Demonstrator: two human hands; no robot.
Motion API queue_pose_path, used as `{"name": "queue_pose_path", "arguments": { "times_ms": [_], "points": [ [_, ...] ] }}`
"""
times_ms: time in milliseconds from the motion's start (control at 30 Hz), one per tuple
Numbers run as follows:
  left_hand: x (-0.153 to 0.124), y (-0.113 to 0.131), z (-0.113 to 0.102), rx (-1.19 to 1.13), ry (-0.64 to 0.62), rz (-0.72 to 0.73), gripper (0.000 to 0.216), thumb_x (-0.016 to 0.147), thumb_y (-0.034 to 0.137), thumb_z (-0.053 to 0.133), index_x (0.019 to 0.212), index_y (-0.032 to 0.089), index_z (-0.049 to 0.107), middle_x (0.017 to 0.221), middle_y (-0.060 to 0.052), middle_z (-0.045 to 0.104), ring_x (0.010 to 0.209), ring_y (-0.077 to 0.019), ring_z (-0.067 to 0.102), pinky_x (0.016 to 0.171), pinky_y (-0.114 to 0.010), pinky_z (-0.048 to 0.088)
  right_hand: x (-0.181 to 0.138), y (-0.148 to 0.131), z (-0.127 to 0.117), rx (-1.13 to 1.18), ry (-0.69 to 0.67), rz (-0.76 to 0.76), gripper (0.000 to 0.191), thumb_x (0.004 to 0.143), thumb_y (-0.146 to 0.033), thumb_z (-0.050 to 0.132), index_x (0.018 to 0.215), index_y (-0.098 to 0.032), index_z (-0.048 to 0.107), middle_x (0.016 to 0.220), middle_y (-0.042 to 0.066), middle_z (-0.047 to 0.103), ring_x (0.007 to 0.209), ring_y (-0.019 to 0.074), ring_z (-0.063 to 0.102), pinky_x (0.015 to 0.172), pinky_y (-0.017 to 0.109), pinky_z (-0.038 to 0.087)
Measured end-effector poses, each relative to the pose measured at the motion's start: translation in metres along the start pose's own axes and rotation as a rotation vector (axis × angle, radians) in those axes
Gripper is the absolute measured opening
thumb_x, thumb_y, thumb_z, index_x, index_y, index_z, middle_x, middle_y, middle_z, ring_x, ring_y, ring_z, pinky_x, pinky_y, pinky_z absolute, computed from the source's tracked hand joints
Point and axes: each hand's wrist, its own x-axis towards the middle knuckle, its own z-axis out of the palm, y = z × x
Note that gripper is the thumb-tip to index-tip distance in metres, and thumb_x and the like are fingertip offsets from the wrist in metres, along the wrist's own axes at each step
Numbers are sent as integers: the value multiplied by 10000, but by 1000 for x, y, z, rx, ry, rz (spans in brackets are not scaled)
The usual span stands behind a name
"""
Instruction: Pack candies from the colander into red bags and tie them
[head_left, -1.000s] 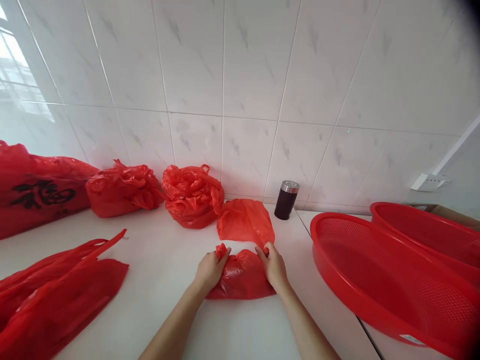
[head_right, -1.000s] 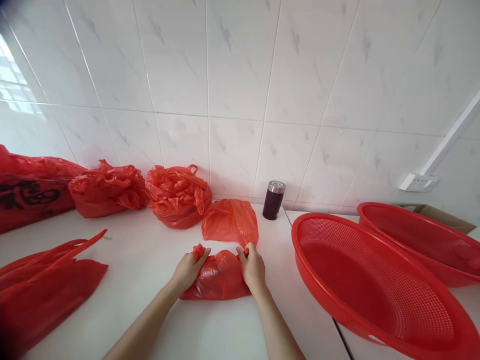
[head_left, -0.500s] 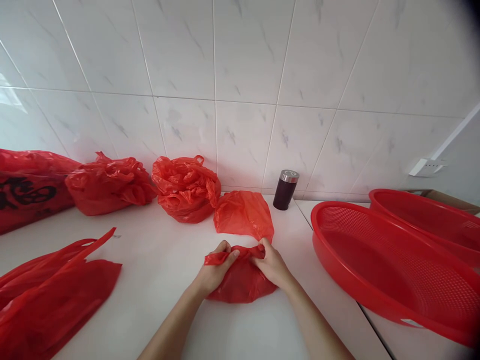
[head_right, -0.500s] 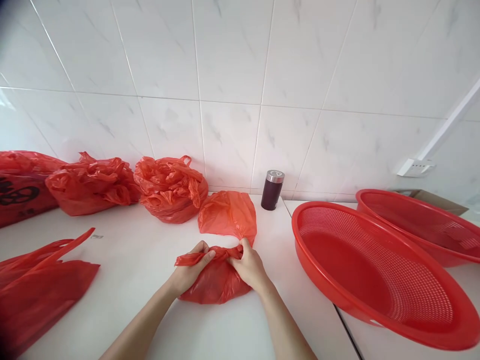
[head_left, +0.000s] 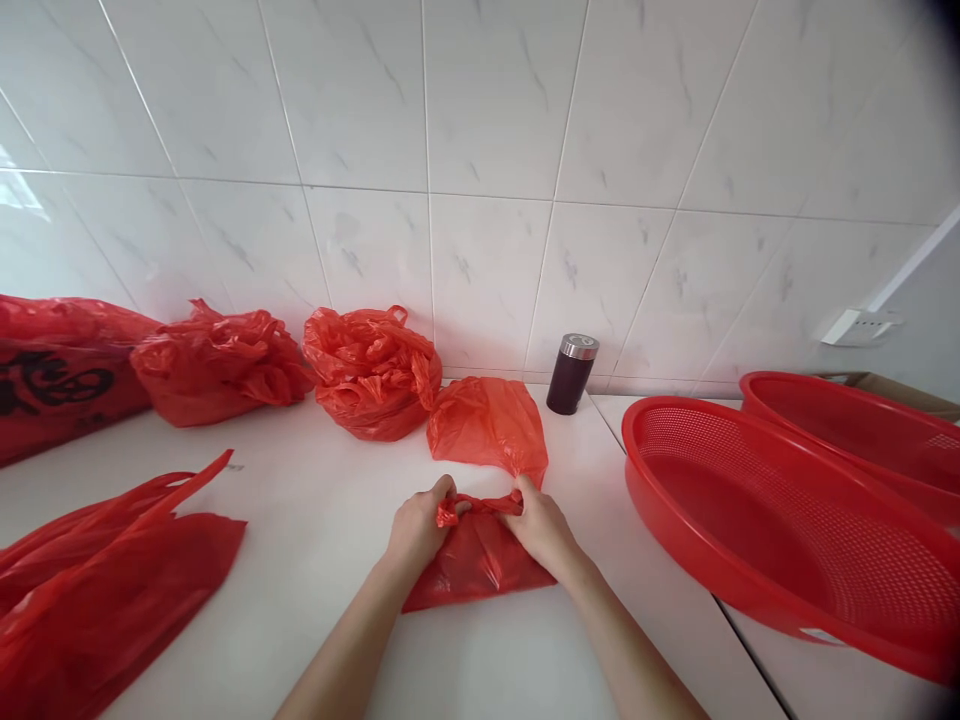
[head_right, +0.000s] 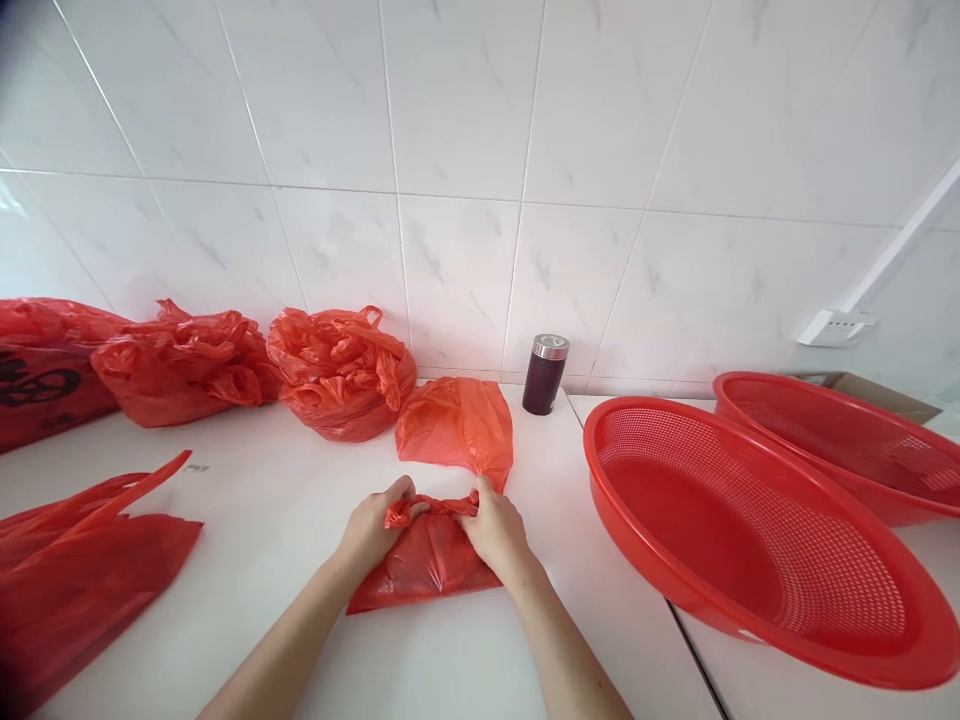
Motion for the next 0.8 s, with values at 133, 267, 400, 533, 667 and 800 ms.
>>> {"name": "queue_pose_path", "arguments": {
  "times_ms": [133, 267, 400, 533, 667, 800],
  "points": [
    [1, -2, 2, 29, 46, 23, 186, 866, 379, 465, 767, 239, 393, 673, 20, 555, 609, -169, 489, 586, -271, 282, 3, 2, 6, -163, 46, -12, 229, 781, -347, 588, 925, -230, 454, 725, -17, 556, 641, 170, 538, 551, 249, 307],
    [3, -2, 3, 6, 79, 65, 172, 841, 342, 503, 755, 232, 404, 804, 0, 585, 763, -185, 518, 635, -270, 303, 4, 5, 8, -184, 69, -14, 243, 792, -365, 583, 935, -232, 439, 701, -20, 538, 624, 175, 521, 545, 252, 294],
    [4, -4, 2, -74, 98, 52, 207, 854, 397, 493, 751, 231, 427, 795, -3, 567, 785, -194, 502, 666, -277, 312, 1, 8, 2, 19, 70, -41, 323, 762, -444, 633, 822, -239, 391, 681, -46, 513, 620, 158, 496, 565, 245, 329],
    [2, -7, -3, -237, 63, 10, 350, 930, 479, 323, 693, 224, 359, 650, 25, 449, 625, -159, 409, 618, -274, 308, 0, 9, -3, 272, 222, -105, 439, 826, -556, 548, 696, -225, 291, 620, -62, 398, 575, 121, 394, 559, 231, 320],
    [0, -9, -8, -428, -36, 23, 402, 935, 538, 278, 684, 224, 300, 621, 45, 335, 582, -134, 328, 573, -261, 309, 2, 8, -3, 322, 393, -142, 450, 883, -565, 454, 671, -225, 249, 596, -67, 291, 536, 111, 305, 527, 232, 283],
    [0, -10, -14, -557, -92, -1, 401, 911, 539, 361, 677, 220, 294, 631, 51, 315, 572, -118, 302, 544, -250, 307, 4, 13, -12, 390, 495, -90, 427, 894, -564, 438, 684, -232, 273, 591, -67, 325, 517, 119, 398, 519, 236, 320]
  ]
}}
